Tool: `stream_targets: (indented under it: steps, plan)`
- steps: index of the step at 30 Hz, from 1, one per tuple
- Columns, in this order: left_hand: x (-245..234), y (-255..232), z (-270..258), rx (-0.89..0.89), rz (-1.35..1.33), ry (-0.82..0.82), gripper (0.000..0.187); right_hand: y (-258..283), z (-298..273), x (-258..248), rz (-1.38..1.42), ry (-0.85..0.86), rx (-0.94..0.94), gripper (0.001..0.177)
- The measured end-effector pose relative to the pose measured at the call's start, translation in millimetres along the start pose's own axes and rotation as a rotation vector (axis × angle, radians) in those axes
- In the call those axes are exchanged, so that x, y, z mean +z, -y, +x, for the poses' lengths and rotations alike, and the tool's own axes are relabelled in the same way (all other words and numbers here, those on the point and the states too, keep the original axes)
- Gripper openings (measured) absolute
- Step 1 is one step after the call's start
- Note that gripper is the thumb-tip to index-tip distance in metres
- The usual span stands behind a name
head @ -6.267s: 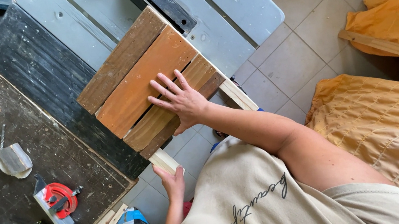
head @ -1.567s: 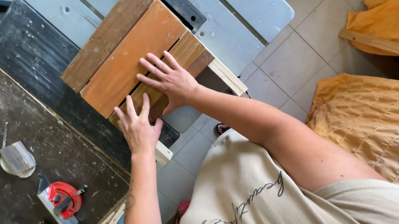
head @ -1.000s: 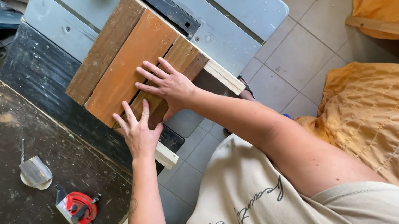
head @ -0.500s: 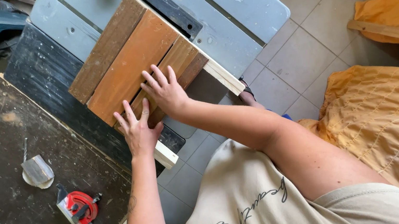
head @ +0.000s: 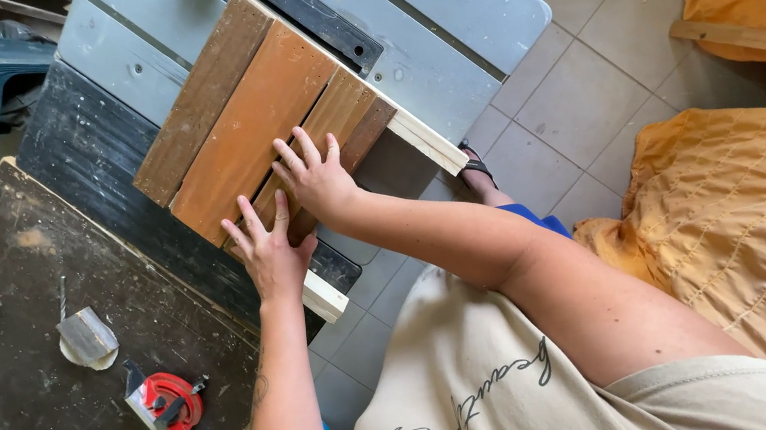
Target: Arranging and aligning wooden planks on a table saw surface using a miter gauge for preparation
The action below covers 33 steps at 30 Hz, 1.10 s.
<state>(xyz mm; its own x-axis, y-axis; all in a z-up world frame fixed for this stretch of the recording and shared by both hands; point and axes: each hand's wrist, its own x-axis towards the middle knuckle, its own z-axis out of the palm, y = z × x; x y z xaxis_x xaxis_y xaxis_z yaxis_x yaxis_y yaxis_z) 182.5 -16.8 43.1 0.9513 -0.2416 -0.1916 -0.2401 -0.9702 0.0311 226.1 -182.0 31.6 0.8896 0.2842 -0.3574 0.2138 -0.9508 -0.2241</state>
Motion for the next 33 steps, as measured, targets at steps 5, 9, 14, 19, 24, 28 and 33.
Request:
stream_targets:
  steps: [5, 9, 14, 19, 24, 28, 33]
  plan:
    - [-1, 0, 4, 0.000, -0.003, 0.008, 0.097, -3, 4, 2, 0.002, -0.026, -0.001, 0.060]
    - [-4, -2, 4, 0.002, -0.008, 0.004, 0.098, -2, 5, 3, 0.027, -0.039, -0.003, 0.058]
    - [-8, -4, 6, -0.007, 0.009, 0.009, 0.099, -5, 7, -4, 0.020, -0.024, -0.023, 0.065]
    - [-9, -4, 10, -0.015, 0.011, 0.016, 0.100, -5, 8, -10, 0.013, -0.025, -0.022, 0.068]
    - [-8, -2, 11, -0.006, 0.011, 0.003, 0.100, -6, 9, -14, 0.043, -0.004, -0.036, 0.071]
    - [-10, -3, 12, -0.008, 0.001, -0.002, 0.100, -6, 10, -15, 0.026, 0.000, -0.036, 0.072]
    - [-5, 2, 15, -0.004, 0.001, -0.010, 0.096, -8, 8, -20, 0.040, -0.001, -0.038, 0.069]
